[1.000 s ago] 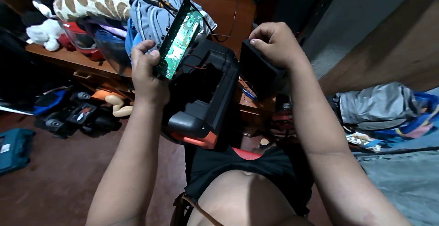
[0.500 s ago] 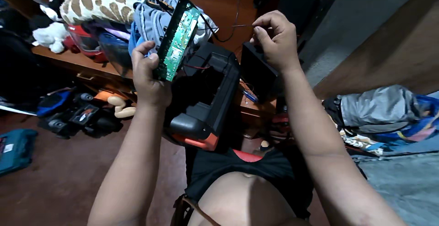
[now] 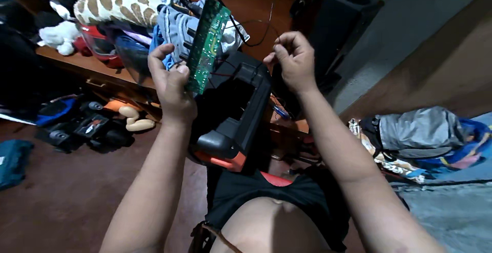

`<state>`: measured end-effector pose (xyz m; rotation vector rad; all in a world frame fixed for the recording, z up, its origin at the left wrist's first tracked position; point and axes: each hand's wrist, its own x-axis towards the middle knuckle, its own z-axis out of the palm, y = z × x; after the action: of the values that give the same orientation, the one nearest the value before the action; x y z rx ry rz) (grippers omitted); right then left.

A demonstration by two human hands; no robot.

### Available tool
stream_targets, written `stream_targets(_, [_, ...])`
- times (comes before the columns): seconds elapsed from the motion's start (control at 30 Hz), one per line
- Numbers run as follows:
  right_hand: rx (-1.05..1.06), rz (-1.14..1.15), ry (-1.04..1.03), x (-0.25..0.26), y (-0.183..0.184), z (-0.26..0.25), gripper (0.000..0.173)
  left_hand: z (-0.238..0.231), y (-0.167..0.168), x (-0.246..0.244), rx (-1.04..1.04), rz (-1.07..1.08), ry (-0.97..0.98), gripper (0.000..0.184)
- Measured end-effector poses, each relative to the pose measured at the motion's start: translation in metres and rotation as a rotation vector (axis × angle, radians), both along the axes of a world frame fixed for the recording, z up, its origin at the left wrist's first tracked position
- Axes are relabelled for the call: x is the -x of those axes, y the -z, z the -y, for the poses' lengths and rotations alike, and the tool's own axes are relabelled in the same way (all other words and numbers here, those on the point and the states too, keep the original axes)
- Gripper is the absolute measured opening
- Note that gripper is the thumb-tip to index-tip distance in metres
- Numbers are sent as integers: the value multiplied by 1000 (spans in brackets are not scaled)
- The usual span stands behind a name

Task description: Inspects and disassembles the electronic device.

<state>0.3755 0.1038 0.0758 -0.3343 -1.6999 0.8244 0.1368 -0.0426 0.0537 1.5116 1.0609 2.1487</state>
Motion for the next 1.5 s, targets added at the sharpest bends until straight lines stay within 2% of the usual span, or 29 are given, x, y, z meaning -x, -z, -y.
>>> stream_targets(0.07, [158, 39, -52, 13, 17, 3, 12, 0, 0, -1, -24, -58, -49, 62])
stream_targets(0.13, [263, 210, -18, 23, 35, 2, 12, 3, -1, -5, -9, -103, -80, 70])
stream_targets(0.17, [239, 342, 40, 27, 44, -1, 12, 4, -2, -8, 14, -132, -110, 73])
stream_targets(0.27, [-23, 769, 175, 30, 59, -4, 18, 6, -1, -14, 26, -250, -178, 78])
stream_targets(0.37, [-185, 1040, 221, 29, 65, -12, 24, 7, 0, -15, 27, -371, -215, 83])
stream_targets(0.5, [-222, 1071, 203, 16, 55, -17, 26, 8, 0, -18, 5, -456, -244, 85])
stream_targets(0.6, [-259, 971, 185, -6, 37, -25, 37, 8, 1, -17, 7, -517, -259, 88])
stream_targets(0.73, [-278, 761, 229, -36, -7, -24, 54, 7, 3, -18, 40, -569, -269, 91])
stream_targets(0.8, [-368, 621, 186, -44, -31, -21, 62, 7, 3, -20, 66, -615, -300, 91])
stream_targets(0.87, [-528, 579, 108, -44, -55, -14, 71, 7, 3, -22, 89, -680, -341, 91])
stream_targets(1.0, [-824, 825, 5, -24, -97, 13, 84, 8, 2, -26, 125, -804, -375, 92])
stream_targets(1.17, [-888, 1224, -86, 14, -105, 20, 103, 6, 3, -29, 126, -873, -400, 91])
stream_targets(1.3, [-923, 1344, -118, 29, -98, 16, 101, 7, 3, -31, 136, -912, -428, 90])
stream_targets(1.5, [-938, 1380, -131, 39, -91, 17, 85, 7, 3, -32, 91, -961, -438, 88])
